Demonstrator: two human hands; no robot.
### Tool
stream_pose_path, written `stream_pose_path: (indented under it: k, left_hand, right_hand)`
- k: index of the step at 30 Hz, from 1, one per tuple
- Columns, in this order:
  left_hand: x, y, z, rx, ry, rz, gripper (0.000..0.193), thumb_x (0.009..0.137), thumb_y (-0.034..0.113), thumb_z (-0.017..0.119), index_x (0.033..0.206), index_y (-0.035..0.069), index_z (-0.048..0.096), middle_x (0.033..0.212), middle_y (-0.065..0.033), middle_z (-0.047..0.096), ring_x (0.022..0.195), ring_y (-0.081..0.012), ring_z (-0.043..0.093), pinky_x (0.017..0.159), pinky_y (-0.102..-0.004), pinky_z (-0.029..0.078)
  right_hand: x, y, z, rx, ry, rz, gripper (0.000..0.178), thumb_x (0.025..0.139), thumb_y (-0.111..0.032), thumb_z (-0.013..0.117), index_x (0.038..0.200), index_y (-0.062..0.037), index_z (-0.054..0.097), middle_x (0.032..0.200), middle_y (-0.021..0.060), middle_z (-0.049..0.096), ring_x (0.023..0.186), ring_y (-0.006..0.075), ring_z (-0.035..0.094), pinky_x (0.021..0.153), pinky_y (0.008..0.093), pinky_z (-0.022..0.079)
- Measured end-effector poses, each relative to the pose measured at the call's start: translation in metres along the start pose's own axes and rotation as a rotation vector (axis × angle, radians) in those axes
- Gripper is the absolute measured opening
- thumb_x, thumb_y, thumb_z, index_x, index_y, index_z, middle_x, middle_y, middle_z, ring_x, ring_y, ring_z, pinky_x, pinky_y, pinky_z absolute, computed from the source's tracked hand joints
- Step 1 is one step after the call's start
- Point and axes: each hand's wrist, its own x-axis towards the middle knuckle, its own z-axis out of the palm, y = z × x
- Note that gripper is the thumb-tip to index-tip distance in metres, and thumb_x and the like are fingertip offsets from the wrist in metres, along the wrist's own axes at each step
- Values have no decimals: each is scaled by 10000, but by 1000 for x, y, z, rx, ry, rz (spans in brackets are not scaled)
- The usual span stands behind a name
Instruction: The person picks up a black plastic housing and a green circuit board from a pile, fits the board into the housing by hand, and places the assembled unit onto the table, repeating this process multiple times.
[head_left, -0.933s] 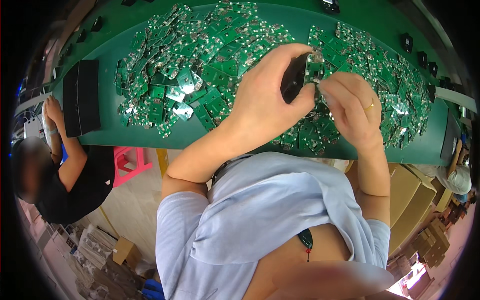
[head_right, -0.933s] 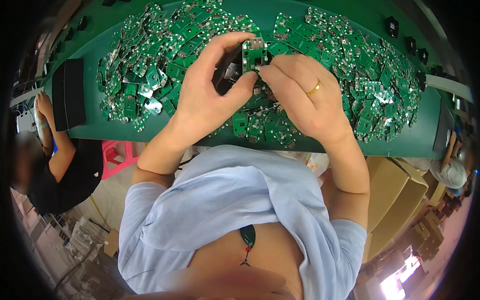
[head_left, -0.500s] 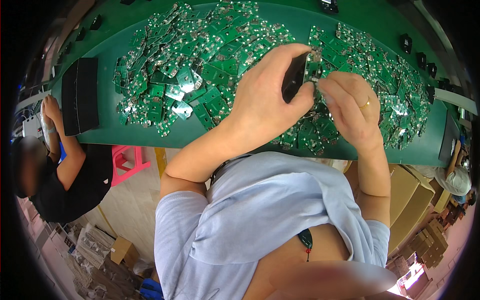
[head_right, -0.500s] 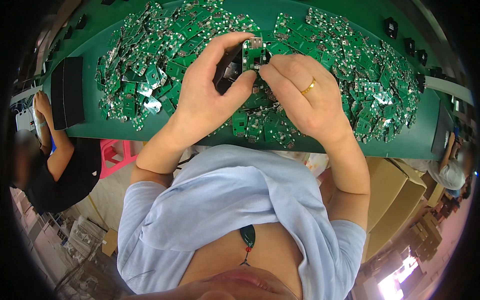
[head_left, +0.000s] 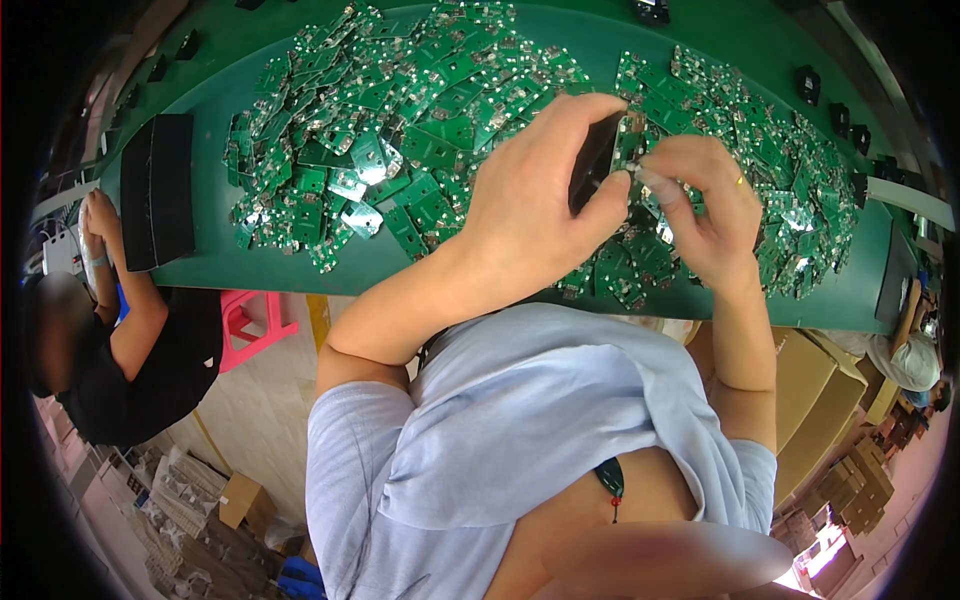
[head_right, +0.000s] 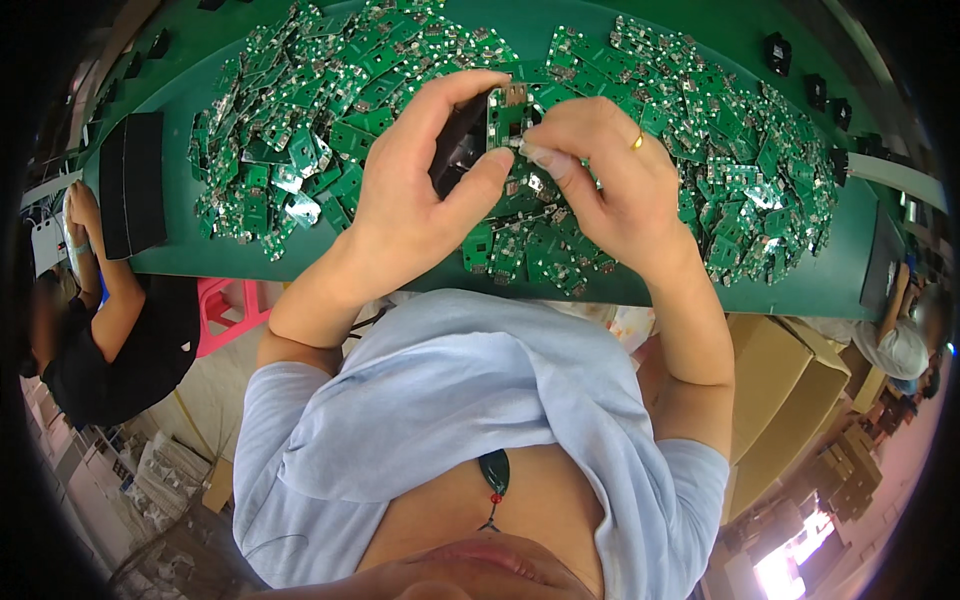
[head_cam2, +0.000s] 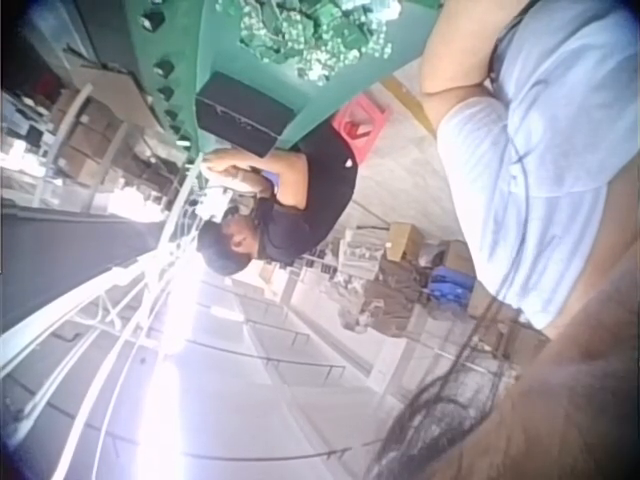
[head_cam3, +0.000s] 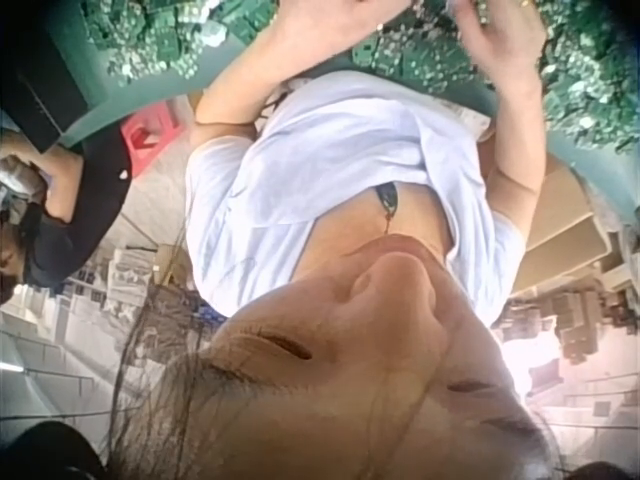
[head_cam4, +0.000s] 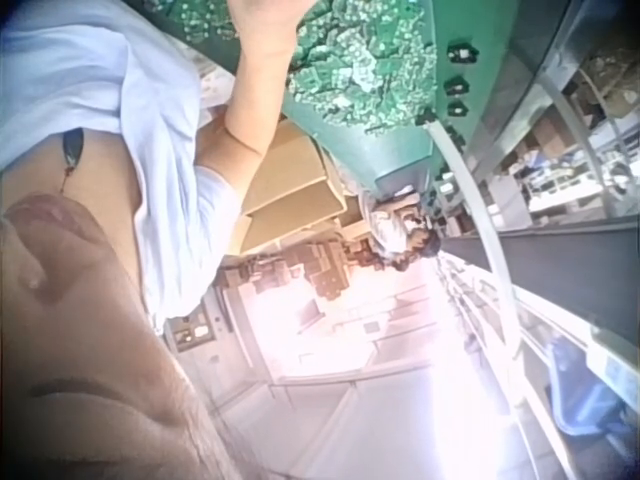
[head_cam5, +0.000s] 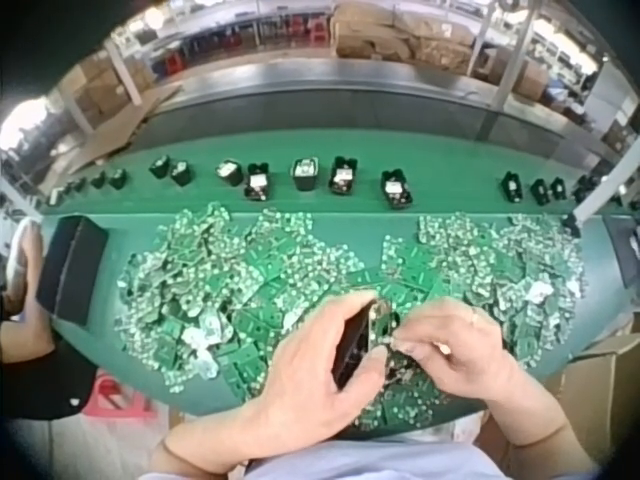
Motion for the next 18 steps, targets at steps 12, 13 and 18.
stream_pose_path:
  k: [12,13,18]
  left_hand:
    - [1,6,3,67,25,6,442,707,33,613,1131,43,489,933,-84,561,752,-176,555,662,-267,456]
    - [0,6,3,59,23,-8,444,706,33,613,1132,42,489,935,-83,561,753,-175,554,663,-267,456]
    - [-2,5,1,76,22,35,446,707,31,609,1137,44,491,929,-84,560,748,-182,553,662,-267,454]
  right_hand:
    - [-10,0,4,-286,67,-316,357,581,54,660,925,33,563,869,115,548,661,242,563,520,317,461]
    - [-9,0,3,-288,62,-319,355,582,54,659,923,38,564,869,117,548,657,243,563,517,320,461]
    - [-5,-5,0,-212,21,-272,339,580,65,661,905,29,570,852,112,559,649,242,566,522,321,470]
